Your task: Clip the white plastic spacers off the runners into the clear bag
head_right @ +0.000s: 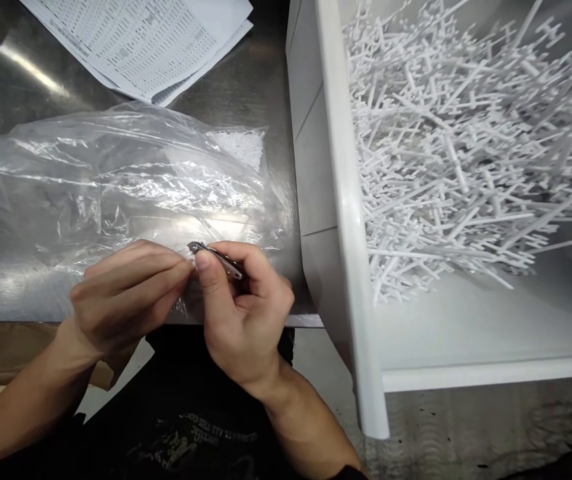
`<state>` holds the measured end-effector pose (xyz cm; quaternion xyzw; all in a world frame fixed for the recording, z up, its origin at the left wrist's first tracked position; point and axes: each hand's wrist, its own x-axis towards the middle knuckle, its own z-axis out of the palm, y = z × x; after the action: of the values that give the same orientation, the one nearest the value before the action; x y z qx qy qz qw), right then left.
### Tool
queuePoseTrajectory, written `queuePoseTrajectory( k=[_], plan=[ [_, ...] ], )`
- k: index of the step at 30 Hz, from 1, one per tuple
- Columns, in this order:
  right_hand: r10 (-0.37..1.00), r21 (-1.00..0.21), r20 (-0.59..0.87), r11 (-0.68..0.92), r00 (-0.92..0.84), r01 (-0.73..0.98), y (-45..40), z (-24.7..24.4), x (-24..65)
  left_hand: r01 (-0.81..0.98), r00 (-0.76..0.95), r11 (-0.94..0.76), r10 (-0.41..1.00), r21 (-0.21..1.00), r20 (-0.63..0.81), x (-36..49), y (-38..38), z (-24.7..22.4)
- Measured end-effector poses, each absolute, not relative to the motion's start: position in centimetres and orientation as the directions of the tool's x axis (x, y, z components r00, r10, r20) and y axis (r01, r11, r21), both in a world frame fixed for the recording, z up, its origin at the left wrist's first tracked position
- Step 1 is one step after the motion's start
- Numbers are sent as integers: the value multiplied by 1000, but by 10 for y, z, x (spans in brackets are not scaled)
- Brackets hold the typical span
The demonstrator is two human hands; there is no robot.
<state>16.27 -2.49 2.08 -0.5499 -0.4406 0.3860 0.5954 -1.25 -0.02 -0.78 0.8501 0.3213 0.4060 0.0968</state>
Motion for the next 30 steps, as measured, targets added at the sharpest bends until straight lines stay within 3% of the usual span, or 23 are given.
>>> queuePoseTrajectory(
  k=[8,13,20,30],
  plan=[
    [953,-985,-24,29,303,-168,-29,14,182,491,432,-700,713,519,552,-14,2,2],
    [985,-972,-112,-81,134,-221,-39,12,200,479,357,-671,738,566,572,-14,1,4],
    [987,-1000,-13,-8,160,-30,-47,11,197,516,347,-658,746,548,568,-17,-3,4],
    [989,-996,65,56,135,66,-48,11,202,500,395,-708,699,498,596,-24,-7,-4]
  ],
)
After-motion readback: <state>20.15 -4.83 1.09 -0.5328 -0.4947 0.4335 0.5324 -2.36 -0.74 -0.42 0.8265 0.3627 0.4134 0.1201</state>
